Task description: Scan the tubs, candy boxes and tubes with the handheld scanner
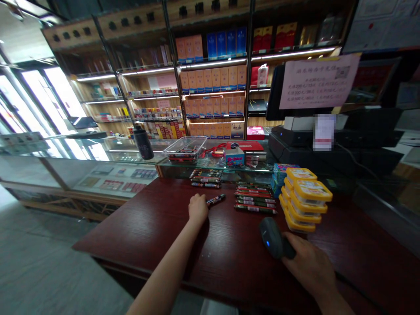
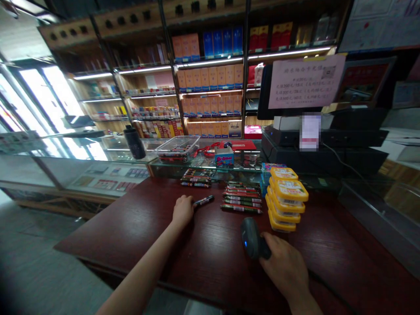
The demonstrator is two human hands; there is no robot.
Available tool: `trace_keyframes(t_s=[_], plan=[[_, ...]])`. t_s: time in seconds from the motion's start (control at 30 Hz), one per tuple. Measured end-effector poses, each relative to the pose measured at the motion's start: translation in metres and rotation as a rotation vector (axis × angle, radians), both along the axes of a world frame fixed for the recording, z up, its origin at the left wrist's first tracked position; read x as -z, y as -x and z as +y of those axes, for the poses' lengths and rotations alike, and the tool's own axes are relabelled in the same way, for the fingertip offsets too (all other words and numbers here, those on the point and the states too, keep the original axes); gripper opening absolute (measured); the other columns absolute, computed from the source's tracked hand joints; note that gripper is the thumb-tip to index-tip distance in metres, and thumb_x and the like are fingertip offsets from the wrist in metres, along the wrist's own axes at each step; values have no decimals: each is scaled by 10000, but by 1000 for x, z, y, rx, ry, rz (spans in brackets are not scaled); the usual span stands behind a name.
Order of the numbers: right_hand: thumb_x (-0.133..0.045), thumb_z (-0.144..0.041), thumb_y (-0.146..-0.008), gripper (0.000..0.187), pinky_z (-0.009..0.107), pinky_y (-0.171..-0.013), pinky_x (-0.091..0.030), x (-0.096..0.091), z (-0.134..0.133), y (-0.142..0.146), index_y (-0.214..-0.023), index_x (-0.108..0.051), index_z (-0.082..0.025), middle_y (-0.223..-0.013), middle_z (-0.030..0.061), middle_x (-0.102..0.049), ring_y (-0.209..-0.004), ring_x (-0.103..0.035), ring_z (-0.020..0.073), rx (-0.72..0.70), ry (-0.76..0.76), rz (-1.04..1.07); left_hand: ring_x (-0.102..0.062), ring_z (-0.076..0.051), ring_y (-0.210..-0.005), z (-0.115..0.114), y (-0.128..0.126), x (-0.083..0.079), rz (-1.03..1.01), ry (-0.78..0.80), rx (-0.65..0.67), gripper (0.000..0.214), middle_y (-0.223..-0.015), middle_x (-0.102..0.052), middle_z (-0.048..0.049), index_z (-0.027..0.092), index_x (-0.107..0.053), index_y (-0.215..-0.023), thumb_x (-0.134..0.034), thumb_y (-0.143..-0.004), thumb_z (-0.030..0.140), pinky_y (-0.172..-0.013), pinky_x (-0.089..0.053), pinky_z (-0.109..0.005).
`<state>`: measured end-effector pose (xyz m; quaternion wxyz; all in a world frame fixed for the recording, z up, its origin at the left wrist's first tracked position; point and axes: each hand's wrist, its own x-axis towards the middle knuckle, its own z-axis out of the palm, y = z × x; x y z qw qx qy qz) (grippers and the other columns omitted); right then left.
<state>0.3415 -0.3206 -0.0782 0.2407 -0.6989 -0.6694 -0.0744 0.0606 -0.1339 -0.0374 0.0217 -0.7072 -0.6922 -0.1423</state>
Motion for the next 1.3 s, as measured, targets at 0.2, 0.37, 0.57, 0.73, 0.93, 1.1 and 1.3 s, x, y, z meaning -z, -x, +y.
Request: trace_keyframes(t_s=[0.2, 0.37, 0.57, 0.73, 0.93, 1.1, 1.3], plan=[[-478, -223, -765, 280, 308, -720, -464, -2, -3, 2, -1003, -624, -225, -978, 34, -706, -843, -658, 208, -35, 0, -7, -520, -218, -963, -28, -4, 17, -100, -93, 52, 196, -996, -575, -90, 183, -651, -952, -493, -876, 271, -847, -394, -315], [-527, -340, -768, 239, 310, -620, -441, -21, -5, 15, -967, -639, -271, -816, 2, -718, -756, -674, 233, 32, 105, 173, -510, -215, -955, -30, 0, 23, -175, -116, 124, 170, -977, -566, -75, 191, -669, -935, -610, -799, 275, -850, -396, -313], [-648, -455, -649, 371, 275, -645, -484, -40, 1, 47, -908, -675, -191, -852, 53, -731, -790, -664, 219, -103, 146, 750, -501, -220, -942, -28, -1, 25, -175, -118, 125, 161, -966, -563, -76, 197, -673, -929, -586, -814, 267, -838, -389, -323], [-668, -412, -619, 411, 245, -493, -445, -47, 5, 67, -938, -684, -153, -671, 22, -695, -522, -584, 147, -119, 249, 868, -497, -220, -938, -29, -2, 25, -188, -103, 117, 168, -964, -564, -83, 192, -679, -921, -564, -827, 270, -837, -380, -324], [-659, -416, -631, 379, 233, -424, -383, -54, 4, 73, -914, -686, -166, -495, -31, -598, -426, -512, 127, -103, 285, 886, -494, -212, -937, -30, -3, 25, -174, -101, 115, 178, -959, -560, -90, 189, -677, -913, -540, -843, 278, -834, -368, -318], [-647, -421, -644, 361, 242, -435, -391, -54, 4, 74, -897, -674, -166, -500, -29, -598, -442, -525, 137, -101, 293, 868, -498, -216, -930, -32, -3, 24, -160, -109, 106, 173, -960, -568, -81, 197, -680, -903, -541, -839, 279, -817, -378, -320], [-634, -391, -678, 290, 280, -666, -469, -50, 3, 62, -903, -669, -211, -831, 27, -723, -759, -657, 198, -147, 165, 643, -504, -222, -944, -33, -3, 22, -168, -112, 110, 192, -967, -573, -79, 201, -673, -957, -555, -826, 277, -842, -391, -328]])
